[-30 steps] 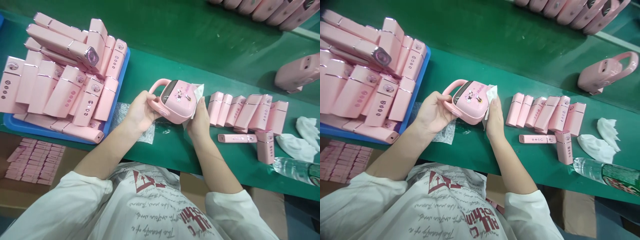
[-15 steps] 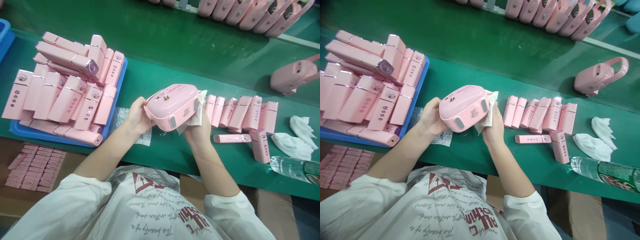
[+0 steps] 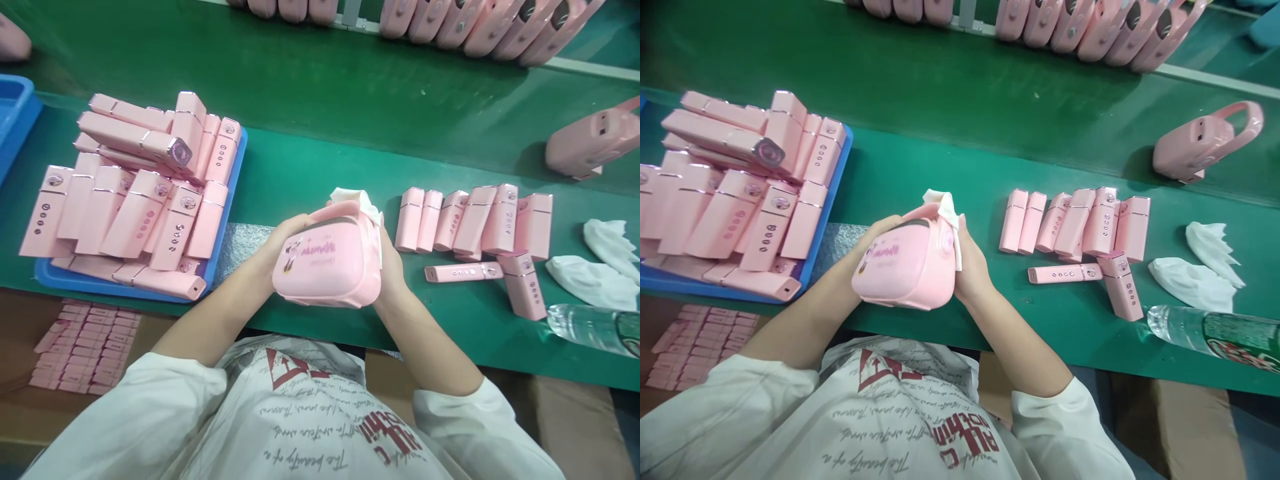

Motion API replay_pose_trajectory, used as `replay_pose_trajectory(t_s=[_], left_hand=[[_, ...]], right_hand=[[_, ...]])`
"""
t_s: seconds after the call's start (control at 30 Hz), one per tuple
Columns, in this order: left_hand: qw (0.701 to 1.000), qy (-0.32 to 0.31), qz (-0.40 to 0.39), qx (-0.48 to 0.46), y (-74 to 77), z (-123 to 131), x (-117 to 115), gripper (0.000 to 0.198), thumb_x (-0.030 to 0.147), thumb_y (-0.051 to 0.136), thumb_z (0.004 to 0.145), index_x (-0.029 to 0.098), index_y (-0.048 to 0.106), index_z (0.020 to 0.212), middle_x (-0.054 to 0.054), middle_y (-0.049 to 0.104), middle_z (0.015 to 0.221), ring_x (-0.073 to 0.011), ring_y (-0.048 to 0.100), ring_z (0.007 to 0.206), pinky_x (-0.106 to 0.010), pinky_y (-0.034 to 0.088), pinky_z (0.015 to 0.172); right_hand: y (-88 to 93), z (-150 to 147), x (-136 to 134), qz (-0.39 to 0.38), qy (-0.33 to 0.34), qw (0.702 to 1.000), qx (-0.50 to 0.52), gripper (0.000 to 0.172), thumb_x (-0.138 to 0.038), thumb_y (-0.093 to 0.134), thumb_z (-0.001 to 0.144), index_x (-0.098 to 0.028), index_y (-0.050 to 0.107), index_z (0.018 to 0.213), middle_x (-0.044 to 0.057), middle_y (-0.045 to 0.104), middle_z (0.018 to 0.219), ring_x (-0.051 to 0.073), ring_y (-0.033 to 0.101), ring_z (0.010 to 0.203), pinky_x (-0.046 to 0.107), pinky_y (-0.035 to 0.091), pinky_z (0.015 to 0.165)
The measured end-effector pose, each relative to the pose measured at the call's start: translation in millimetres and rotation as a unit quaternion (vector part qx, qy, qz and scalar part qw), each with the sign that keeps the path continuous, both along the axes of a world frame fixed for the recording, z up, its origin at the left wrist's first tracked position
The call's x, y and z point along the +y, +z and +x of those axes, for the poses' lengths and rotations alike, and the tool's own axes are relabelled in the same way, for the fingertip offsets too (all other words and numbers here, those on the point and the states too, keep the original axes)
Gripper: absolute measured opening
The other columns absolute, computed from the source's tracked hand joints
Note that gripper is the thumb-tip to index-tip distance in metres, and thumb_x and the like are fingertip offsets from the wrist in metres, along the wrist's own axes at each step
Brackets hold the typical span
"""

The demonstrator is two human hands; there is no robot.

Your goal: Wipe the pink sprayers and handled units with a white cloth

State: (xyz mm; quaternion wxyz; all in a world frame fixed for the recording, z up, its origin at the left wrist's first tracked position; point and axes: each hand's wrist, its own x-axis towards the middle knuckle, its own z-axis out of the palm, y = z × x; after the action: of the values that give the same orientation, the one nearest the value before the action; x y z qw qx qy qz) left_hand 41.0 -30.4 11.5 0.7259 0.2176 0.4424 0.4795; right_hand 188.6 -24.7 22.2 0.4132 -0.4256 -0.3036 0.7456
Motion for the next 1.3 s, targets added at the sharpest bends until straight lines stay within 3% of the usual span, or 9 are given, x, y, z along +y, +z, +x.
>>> replay_pose_trajectory(t_s=[0.1,0.2,0.4,0.63,0.83,0.9,1.07,1.23,1.3], left_hand=[[0.998,-0.05,-0.012,-0.044,2.7,4,3,0.036,0.021,0.059,0.068,0.022,0.07,0.102,-0.001,0.072,0.09,-0.0186,0.067,0.082,-0.028,0.053,0.071],[0.999,-0.033,-0.002,-0.038,6.5,6,4,0.038,0.022,0.058,0.067,0.022,0.069,0.103,-0.001,0.072,0.092,-0.0174,0.067,0.078,-0.027,0.053,0.068],[0.995,0.074,0.02,-0.061,18.9,2,1,0.038,0.022,0.052,0.07,0.018,0.066,0.105,-0.001,0.069,0.076,-0.0141,0.063,0.063,-0.023,0.048,0.057],[0.965,0.256,-0.005,-0.056,15.6,-3,5,0.007,0.019,0.058,0.064,0.014,0.059,0.069,0.001,0.059,0.06,-0.009,0.054,0.053,-0.02,0.044,0.053],[0.959,0.278,0.046,0.039,11.8,1,-1,0.013,0.019,0.065,0.067,0.014,0.053,0.063,0.003,0.055,0.061,-0.0066,0.053,0.055,-0.017,0.042,0.053],[0.96,0.27,0.063,0.038,14.2,3,-4,0.016,0.017,0.067,0.067,0.015,0.051,0.063,0.004,0.054,0.063,-0.0062,0.053,0.056,-0.017,0.041,0.054],[0.958,0.232,0.158,0.054,22.3,4,-13,0.018,0.015,0.067,0.067,0.016,0.05,0.066,0.003,0.055,0.072,-0.0084,0.054,0.066,-0.018,0.042,0.059],[0.938,0.234,0.193,0.166,25.2,0,-18,0.012,0.023,0.067,0.071,0.019,0.056,0.073,0.002,0.054,0.076,-0.011,0.052,0.072,-0.021,0.043,0.067],[0.934,0.233,0.178,0.202,24.0,-2,-18,0.014,0.024,0.067,0.07,0.019,0.057,0.078,0.0,0.056,0.084,-0.0144,0.054,0.082,-0.024,0.044,0.075]], right_hand=[[0.8,3,-1,0.01,0.038,0.999,0.032,0.059,-0.066,0.045,0.082,-0.023,0.059,0.119,0.003,0.057,0.131,0.029,0.048,0.127,0.044,0.044,0.104],[-0.3,8,2,0.128,0.073,0.989,0.027,0.063,-0.064,0.044,0.084,-0.023,0.05,0.132,0.004,0.05,0.139,0.029,0.046,0.13,0.045,0.042,0.106],[-1.9,18,8,0.401,0.098,0.901,-0.134,0.048,-0.046,0.036,0.095,-0.031,0.042,0.14,-0.005,0.034,0.15,0.022,0.021,0.143,0.044,0.02,0.118],[-8.7,11,0,0.586,0.026,0.747,-0.312,0.044,-0.031,0.027,0.099,-0.028,0.042,0.14,0.001,0.037,0.149,0.024,0.028,0.141,0.05,0.026,0.115],[-22.6,-9,-16,0.727,0.103,0.536,-0.416,0.033,-0.021,0.044,0.093,-0.02,0.06,0.122,0.003,0.055,0.134,0.023,0.02,0.144,0.041,0.033,0.114],[-27.0,-7,-10,0.713,0.101,0.555,-0.416,0.037,-0.021,0.043,0.094,-0.019,0.055,0.128,0.005,0.054,0.136,0.022,0.021,0.143,0.04,0.032,0.114],[-33.9,8,18,0.52,0.045,0.754,-0.398,0.05,-0.036,0.026,0.099,-0.02,0.029,0.146,0.009,0.035,0.15,0.021,0.027,0.141,0.044,0.026,0.115],[-28.8,4,14,0.542,0.063,0.763,-0.346,0.05,-0.039,0.038,0.093,-0.024,0.041,0.14,0.005,0.033,0.151,0.023,0.021,0.143,0.047,0.02,0.116],[-28.2,2,11,0.486,0.045,0.803,-0.342,0.037,-0.035,0.046,0.085,-0.022,0.062,0.116,0.007,0.054,0.134,0.026,0.04,0.133,0.047,0.031,0.11]])
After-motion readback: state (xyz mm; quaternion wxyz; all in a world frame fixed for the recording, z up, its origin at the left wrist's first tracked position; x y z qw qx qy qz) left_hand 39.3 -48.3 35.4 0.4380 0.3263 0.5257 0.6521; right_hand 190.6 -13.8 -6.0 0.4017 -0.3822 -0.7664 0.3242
